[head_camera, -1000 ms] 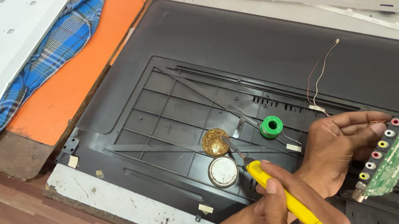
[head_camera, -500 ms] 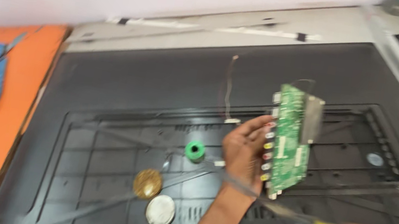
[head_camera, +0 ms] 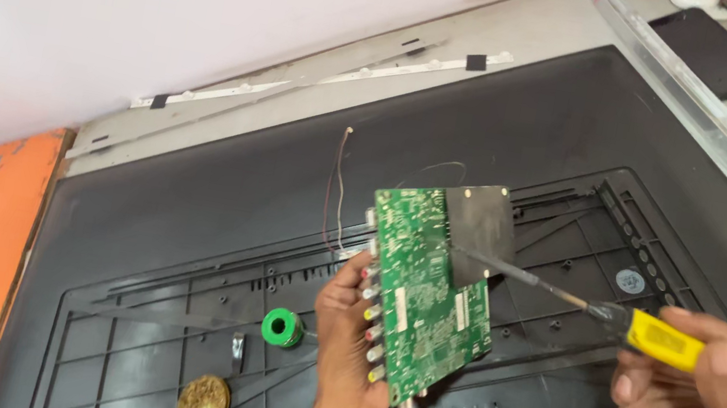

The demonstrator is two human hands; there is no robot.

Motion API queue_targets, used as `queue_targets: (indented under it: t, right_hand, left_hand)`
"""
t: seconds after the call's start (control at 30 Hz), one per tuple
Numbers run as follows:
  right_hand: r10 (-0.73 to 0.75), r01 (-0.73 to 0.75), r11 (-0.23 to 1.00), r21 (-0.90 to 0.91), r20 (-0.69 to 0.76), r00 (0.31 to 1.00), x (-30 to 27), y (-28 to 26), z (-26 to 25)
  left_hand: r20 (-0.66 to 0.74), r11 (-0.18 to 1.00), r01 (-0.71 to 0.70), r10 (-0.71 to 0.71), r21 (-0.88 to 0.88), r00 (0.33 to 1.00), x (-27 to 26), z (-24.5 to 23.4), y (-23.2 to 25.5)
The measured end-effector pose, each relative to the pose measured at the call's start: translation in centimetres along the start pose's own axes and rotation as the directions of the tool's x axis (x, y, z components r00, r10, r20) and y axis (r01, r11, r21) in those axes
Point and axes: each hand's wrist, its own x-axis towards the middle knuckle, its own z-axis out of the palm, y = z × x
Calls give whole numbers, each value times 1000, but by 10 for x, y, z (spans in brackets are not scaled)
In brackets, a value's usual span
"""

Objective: The person holds a green circuit board and uses a yellow soldering iron to apply solder to various points on the board. They rotate the board to access different sides and continue soldering while handling solder wire.

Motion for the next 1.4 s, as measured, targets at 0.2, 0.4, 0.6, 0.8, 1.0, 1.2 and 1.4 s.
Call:
queue_targets:
  t: [0.2, 0.4, 0.6, 0.8, 1.0, 1.2, 1.4]
  right_hand:
    - [79, -110, 981, 162, 182, 980, 4, 10, -12]
    - [104, -168, 955, 244, 257, 961, 3, 13, -16]
    - [169, -176, 984, 11, 233, 958, 5, 8, -23]
    - [150, -163, 985, 60, 184, 971, 4, 5, -8]
    - [-16, 12, 1000, 26, 154, 988, 8, 9, 4]
    - [-6, -4, 998, 56, 183, 983, 6, 4, 5]
    - [-4, -2, 999, 44, 143, 990, 3, -3, 12]
  left_hand:
    - [25, 997, -12, 10, 81, 1000, -1, 0, 3]
    - [-45, 997, 20, -16, 78, 999, -3, 6, 5]
    - [-6, 993, 0, 1, 119, 1000, -3, 12, 6]
    - [-39, 989, 1, 5, 145, 999, -3, 13, 6]
    - [6, 995, 15, -16, 99, 1000, -1, 11, 6]
    - [29, 999, -13, 13, 29, 999, -2, 9, 2]
    - [44, 1000, -2, 1, 18, 999, -3, 9, 2]
